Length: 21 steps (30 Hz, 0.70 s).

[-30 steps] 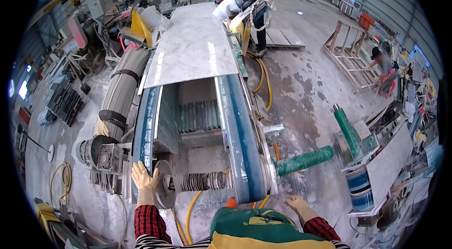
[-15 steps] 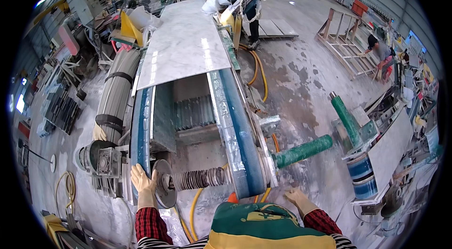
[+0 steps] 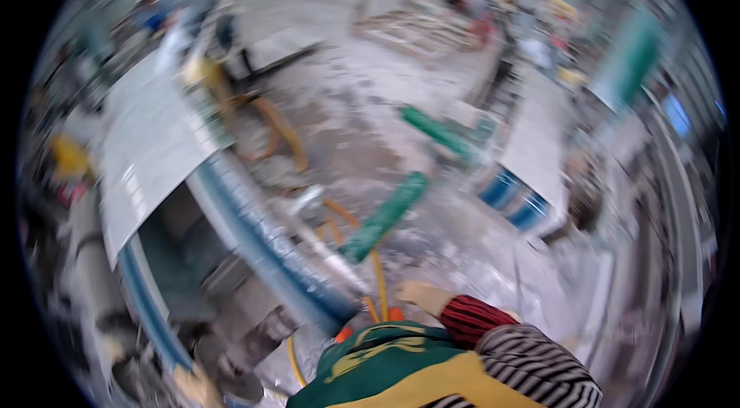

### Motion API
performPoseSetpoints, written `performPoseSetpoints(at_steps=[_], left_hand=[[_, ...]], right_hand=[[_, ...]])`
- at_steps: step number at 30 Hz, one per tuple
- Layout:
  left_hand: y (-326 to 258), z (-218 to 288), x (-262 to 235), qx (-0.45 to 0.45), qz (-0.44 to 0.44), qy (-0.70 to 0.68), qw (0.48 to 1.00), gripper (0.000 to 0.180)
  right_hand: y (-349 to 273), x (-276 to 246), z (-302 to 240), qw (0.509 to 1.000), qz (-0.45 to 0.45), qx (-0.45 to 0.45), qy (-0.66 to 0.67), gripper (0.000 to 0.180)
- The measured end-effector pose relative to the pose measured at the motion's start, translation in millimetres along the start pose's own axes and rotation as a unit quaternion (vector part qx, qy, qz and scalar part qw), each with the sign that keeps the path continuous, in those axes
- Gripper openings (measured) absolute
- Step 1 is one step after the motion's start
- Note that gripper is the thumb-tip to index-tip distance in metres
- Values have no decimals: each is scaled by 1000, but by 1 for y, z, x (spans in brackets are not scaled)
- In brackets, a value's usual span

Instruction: The person handles large, rectangular, white stone tiles in a factory setting. They pick up tiles from a stack, place them onto a conveyor belt, and guide them through a processing machine. The person wears gloves and an apron while performing this repetitive task.

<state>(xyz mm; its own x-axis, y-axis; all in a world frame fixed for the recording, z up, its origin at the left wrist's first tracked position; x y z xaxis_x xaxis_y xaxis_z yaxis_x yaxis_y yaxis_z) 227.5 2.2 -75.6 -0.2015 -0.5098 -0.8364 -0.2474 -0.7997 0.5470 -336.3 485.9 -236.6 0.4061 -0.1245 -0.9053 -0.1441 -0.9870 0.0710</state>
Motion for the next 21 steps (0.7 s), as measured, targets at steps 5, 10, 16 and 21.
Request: performPoseSetpoints(at_steps=[5,10,16,21], left_hand=[[-20,9,-15,49,18,76,996,63],[-14,12,-14,74,11,102,992,61],[-2,5,-19,80,14,106,991,61],[-3,1,-15,85,14,101,991,60]], right_hand=[[36,-46,-38,935,-12,332,128,45],[24,-77,-69,870,-61,442,211,47],[-8,-24,-36,881,-27,434,188,44],[-30,-19,-29,830,-58,515,205,42]])
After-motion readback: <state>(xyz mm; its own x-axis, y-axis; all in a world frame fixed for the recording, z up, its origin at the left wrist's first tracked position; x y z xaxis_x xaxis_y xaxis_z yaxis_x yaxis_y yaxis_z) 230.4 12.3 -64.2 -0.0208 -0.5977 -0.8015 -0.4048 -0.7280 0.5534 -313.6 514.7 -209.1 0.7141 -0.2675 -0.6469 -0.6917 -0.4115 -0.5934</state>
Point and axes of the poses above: each hand's wrist, its own y-axis towards the middle knuckle, its own x-axis out of the palm, z = x × y, the point moved 4 cm from there along y, towards the middle knuckle, and after that the axes turned 6 degrees about z, right-handed, at the moved point
